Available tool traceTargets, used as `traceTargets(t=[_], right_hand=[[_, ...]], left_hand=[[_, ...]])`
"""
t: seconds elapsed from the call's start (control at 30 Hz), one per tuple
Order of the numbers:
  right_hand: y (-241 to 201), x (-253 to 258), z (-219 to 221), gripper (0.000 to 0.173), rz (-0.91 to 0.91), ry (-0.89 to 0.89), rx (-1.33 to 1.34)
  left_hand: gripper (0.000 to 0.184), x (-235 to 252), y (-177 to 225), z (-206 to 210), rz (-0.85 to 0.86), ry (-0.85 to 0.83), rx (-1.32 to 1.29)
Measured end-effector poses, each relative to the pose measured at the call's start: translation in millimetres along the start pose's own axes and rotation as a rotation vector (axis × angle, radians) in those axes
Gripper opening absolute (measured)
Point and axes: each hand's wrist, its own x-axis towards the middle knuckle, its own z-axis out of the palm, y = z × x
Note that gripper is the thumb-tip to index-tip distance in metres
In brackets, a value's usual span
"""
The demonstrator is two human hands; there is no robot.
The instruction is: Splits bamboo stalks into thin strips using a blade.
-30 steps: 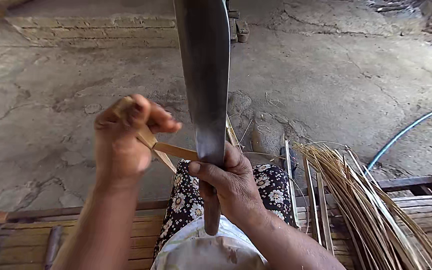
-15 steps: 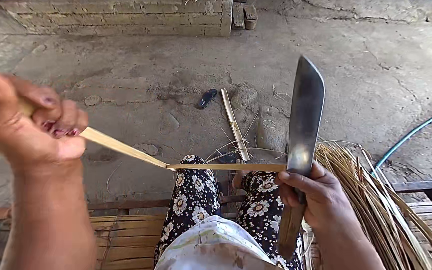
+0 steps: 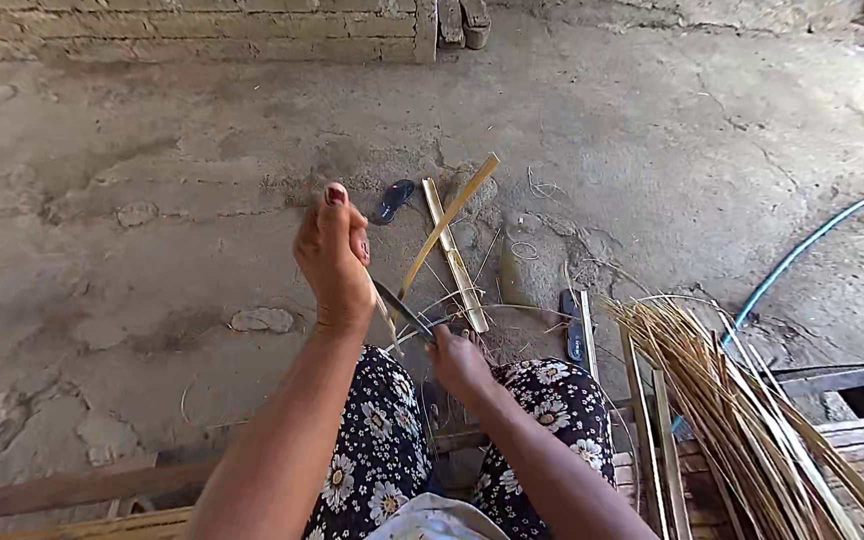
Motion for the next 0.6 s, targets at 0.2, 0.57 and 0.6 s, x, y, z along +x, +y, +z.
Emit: traceTargets(t=[0.2,0.57,0.6], right_hand=[[15,74,67,0.04,0.034,-0.125,-0.15],[5,95,87,0.042,-0.064,-0.017,-0.056],[12,104,97,0.042,-0.035,-0.07,-0.055]], left_hand=[[0.037,-13,-65,-17,-0.051,0.159,-0.081],[0.043,-6,-82,-41,-0.021,0.272,-0.07],[0.042,-8,-81,-40,-0.024,0.268,-0.069]])
